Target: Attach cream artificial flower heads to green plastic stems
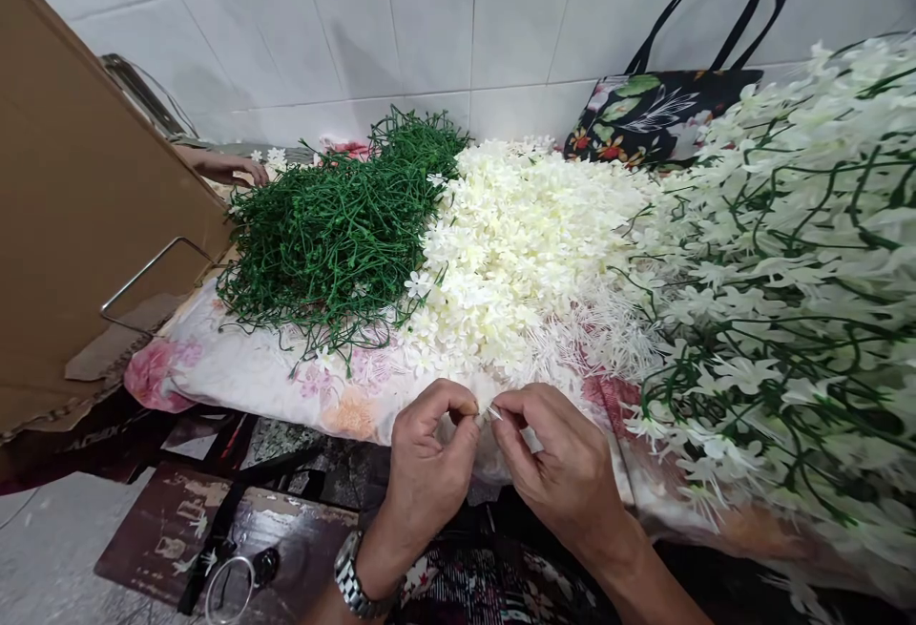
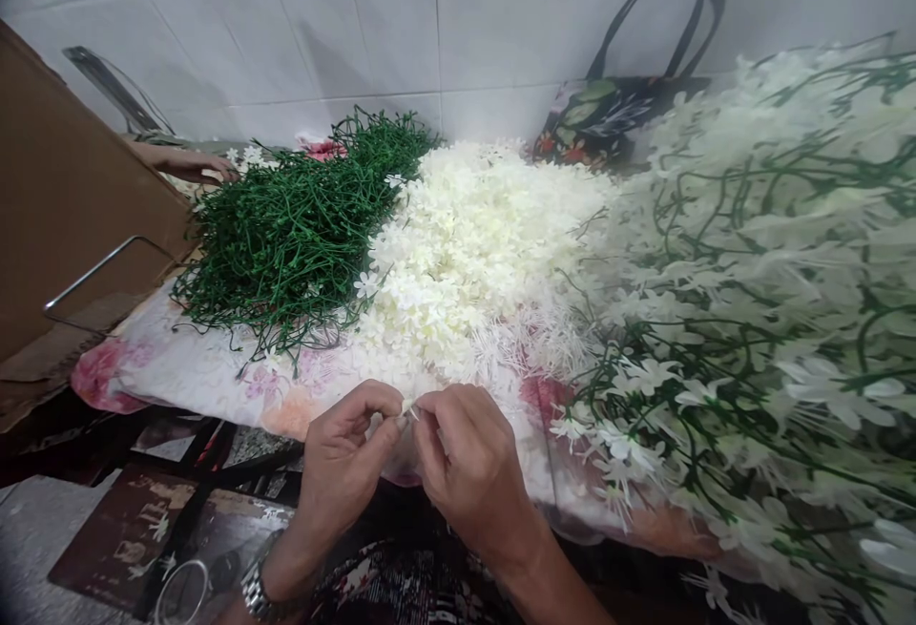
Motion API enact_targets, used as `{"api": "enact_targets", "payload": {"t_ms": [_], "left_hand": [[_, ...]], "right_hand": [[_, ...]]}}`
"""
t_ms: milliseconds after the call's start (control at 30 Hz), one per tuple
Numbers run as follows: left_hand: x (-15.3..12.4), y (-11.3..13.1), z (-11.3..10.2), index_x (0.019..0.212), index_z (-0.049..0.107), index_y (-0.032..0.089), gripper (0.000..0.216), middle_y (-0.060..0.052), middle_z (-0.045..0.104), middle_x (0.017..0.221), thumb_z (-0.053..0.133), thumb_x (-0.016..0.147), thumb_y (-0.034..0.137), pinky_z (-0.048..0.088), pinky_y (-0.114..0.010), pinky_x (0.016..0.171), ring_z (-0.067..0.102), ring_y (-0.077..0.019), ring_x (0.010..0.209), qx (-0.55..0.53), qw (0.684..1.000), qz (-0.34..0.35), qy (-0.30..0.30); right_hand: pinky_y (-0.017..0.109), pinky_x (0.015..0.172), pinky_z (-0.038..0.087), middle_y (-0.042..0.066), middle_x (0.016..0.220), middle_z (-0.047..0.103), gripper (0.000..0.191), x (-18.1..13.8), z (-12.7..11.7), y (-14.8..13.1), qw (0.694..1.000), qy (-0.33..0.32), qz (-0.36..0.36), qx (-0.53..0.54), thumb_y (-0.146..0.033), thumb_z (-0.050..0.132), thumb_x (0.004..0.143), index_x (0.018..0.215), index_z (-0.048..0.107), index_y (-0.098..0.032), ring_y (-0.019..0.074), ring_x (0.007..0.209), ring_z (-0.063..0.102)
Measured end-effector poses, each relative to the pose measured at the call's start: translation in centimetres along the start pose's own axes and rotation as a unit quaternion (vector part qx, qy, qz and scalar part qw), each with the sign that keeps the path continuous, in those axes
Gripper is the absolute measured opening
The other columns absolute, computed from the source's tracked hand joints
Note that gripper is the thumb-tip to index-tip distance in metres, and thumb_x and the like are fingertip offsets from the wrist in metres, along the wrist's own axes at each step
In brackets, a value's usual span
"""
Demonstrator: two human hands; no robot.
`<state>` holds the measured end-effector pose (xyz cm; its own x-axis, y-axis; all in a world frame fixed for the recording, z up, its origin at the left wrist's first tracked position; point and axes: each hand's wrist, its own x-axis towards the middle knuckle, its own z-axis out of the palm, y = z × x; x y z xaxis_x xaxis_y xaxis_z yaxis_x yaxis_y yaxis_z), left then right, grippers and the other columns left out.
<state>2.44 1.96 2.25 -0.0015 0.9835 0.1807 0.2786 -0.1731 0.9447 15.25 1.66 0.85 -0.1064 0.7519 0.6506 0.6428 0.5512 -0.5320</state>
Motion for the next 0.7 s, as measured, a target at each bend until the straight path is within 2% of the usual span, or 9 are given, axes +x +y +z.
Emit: {"api": "enact_targets", "payload": {"t_ms": [133, 400, 567, 633, 700], "left_hand": [[-0.3, -0.2, -0.1, 0.062, 0.053, 0.018, 0.015, 0.002, 0.053, 0.06, 0.05, 0.072, 0.006, 0.04, -0.021, 0.057, 0.05, -0.0108, 0.059, 0.014, 0.997, 0.07, 0.002], [-0.9, -0.7, 0.3, 0.066, 0.054, 0.017, 0.014, 0.001, 0.054, 0.064, 0.052, 0.074, 0.005, 0.042, -0.022, 0.058, 0.052, -0.0117, 0.061, -0.043, 0.997, 0.065, -0.008], [-1.1, -0.8, 0.0, 0.07, 0.056, 0.017, 0.012, 0.0, 0.056, 0.068, 0.054, 0.076, 0.008, 0.042, -0.02, 0.06, 0.053, -0.0112, 0.064, -0.052, 0.994, 0.097, -0.022], [-1.3, -0.9, -0.2, 0.075, 0.058, 0.017, 0.007, 0.0, 0.058, 0.07, 0.054, 0.079, 0.012, 0.043, -0.021, 0.061, 0.054, -0.0118, 0.065, -0.076, 0.993, 0.073, -0.043], [-1.3, -1.1, -0.4, 0.082, 0.06, 0.017, 0.007, -0.001, 0.06, 0.07, 0.053, 0.081, 0.017, 0.044, -0.021, 0.061, 0.055, -0.0121, 0.065, -0.132, 0.99, 0.021, -0.053]], "right_hand": [[0.023, 0.051, 0.041, 0.001, 0.057, 0.052, 0.012, -0.3, 0.0, -0.1, 1.0, 0.014, -0.01, -0.004, -0.007, 0.048, 0.081, 0.074, 0.054, -0.015, 0.0116, 0.054, 0.05], [0.022, 0.051, 0.042, -0.001, 0.058, 0.053, 0.012, -0.6, 0.0, -0.3, 0.999, 0.022, 0.014, 0.021, -0.007, 0.048, 0.082, 0.076, 0.052, -0.017, 0.0106, 0.054, 0.051], [0.021, 0.05, 0.042, 0.0, 0.058, 0.054, 0.011, -0.6, 0.0, -0.3, 0.999, 0.022, 0.015, 0.026, -0.008, 0.048, 0.082, 0.077, 0.052, -0.016, 0.0105, 0.053, 0.051], [0.021, 0.05, 0.042, 0.0, 0.059, 0.054, 0.011, -0.7, 0.0, -0.2, 0.999, 0.018, 0.018, 0.037, -0.008, 0.048, 0.083, 0.077, 0.052, -0.016, 0.0102, 0.054, 0.05], [0.021, 0.051, 0.042, 0.0, 0.06, 0.054, 0.011, -0.8, -0.1, -0.2, 0.999, 0.01, 0.021, 0.048, -0.008, 0.047, 0.083, 0.078, 0.052, -0.016, 0.0099, 0.054, 0.05]]}}
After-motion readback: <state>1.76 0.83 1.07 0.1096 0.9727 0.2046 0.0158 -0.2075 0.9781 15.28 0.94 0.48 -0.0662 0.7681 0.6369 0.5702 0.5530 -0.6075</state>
